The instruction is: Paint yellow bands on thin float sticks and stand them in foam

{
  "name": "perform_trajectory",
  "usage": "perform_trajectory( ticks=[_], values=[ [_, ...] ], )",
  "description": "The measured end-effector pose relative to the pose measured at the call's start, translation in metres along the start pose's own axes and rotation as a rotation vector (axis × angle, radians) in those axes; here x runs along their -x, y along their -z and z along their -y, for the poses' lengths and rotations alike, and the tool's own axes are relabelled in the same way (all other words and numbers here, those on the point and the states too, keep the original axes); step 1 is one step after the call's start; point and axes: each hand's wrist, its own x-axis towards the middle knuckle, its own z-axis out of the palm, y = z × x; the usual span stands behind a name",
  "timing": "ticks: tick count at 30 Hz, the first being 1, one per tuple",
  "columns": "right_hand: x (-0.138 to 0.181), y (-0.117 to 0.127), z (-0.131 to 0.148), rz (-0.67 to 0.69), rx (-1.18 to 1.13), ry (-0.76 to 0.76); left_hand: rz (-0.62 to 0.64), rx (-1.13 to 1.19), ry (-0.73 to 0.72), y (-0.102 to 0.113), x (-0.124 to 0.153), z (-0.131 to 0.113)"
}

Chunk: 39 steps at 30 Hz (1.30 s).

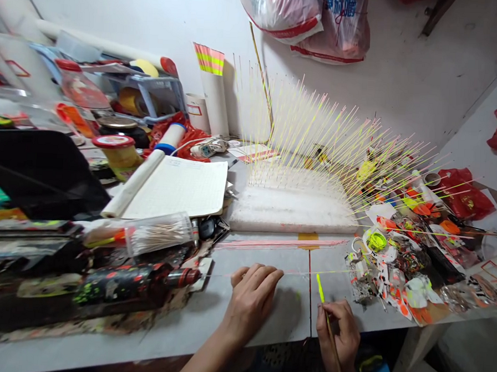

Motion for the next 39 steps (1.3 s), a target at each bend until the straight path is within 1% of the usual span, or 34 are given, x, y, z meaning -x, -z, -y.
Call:
perform_trajectory(
  ticks=[3,7,15,27,32,35,39],
  values=[
    [0.001,-0.004,0.006,0.045,-0.042,0.032,-0.018,0.002,0.009,-0.001,-0.001,-0.001],
    [-0.001,-0.010,0.013,0.084,-0.042,0.037,-0.036,0.000,0.013,-0.002,0.000,-0.002],
    [-0.003,-0.017,0.013,0.075,-0.001,0.051,-0.011,-0.004,0.024,-0.002,0.003,-0.002],
    [0.003,-0.012,0.005,0.056,-0.005,-0.014,-0.011,-0.004,0.023,-0.002,0.002,-0.002],
    [0.004,-0.010,0.007,0.055,-0.036,-0.005,-0.002,-0.016,0.035,-0.002,0.004,-0.002],
    [0.003,-0.010,0.014,0.092,-0.061,0.029,0.011,-0.040,0.050,0.002,0.006,0.002],
    [0.001,-0.016,0.024,0.128,-0.074,0.062,0.017,-0.089,0.041,0.016,0.009,0.013]
  ],
)
